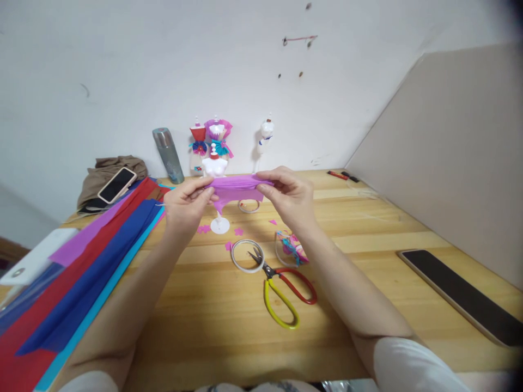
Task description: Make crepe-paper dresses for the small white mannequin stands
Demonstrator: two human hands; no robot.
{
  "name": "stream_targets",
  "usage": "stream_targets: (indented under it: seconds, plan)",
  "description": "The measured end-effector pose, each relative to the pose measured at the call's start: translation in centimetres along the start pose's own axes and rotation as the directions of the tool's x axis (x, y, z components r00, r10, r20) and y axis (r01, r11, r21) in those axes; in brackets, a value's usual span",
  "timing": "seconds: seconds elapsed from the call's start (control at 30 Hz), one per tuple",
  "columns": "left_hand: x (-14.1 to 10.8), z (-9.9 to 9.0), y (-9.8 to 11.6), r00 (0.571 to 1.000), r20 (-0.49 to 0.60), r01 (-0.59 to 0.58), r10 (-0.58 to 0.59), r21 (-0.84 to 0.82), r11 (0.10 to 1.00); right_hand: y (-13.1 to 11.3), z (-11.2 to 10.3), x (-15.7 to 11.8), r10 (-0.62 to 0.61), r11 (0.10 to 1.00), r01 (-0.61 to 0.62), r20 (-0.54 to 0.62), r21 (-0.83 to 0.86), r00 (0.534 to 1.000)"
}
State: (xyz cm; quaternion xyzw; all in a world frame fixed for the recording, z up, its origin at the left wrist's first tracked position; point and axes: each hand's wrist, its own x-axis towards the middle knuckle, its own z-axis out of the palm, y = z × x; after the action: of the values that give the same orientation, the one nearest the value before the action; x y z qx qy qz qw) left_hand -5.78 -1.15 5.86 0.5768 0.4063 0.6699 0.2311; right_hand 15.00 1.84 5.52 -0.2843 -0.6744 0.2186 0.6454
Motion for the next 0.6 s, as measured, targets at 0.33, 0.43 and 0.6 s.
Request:
stream_targets:
  seconds: [0.33,0.43,0.6]
  plan:
    - [0.08,0.33,-0.52,0.999,-0.039,0.025,-0.023,0.037,0.999,0.73,0.28,-0.26,0.033,0.998,-0.034,-0.012,-0.054,0.999]
    - [0.02,0.47,-0.46,0.998,-0.051,0.031,-0.029,0.045,0.998,0.84,0.33,-0.27,0.062,0.995,-0.063,-0.014,-0.078,0.998]
    - [-0.11,0.57,-0.48,0.999,-0.04,0.03,-0.028,0.05,0.998,0.81,0.31,-0.2,0.071,0.991,-0.071,0.0,-0.114,0.997]
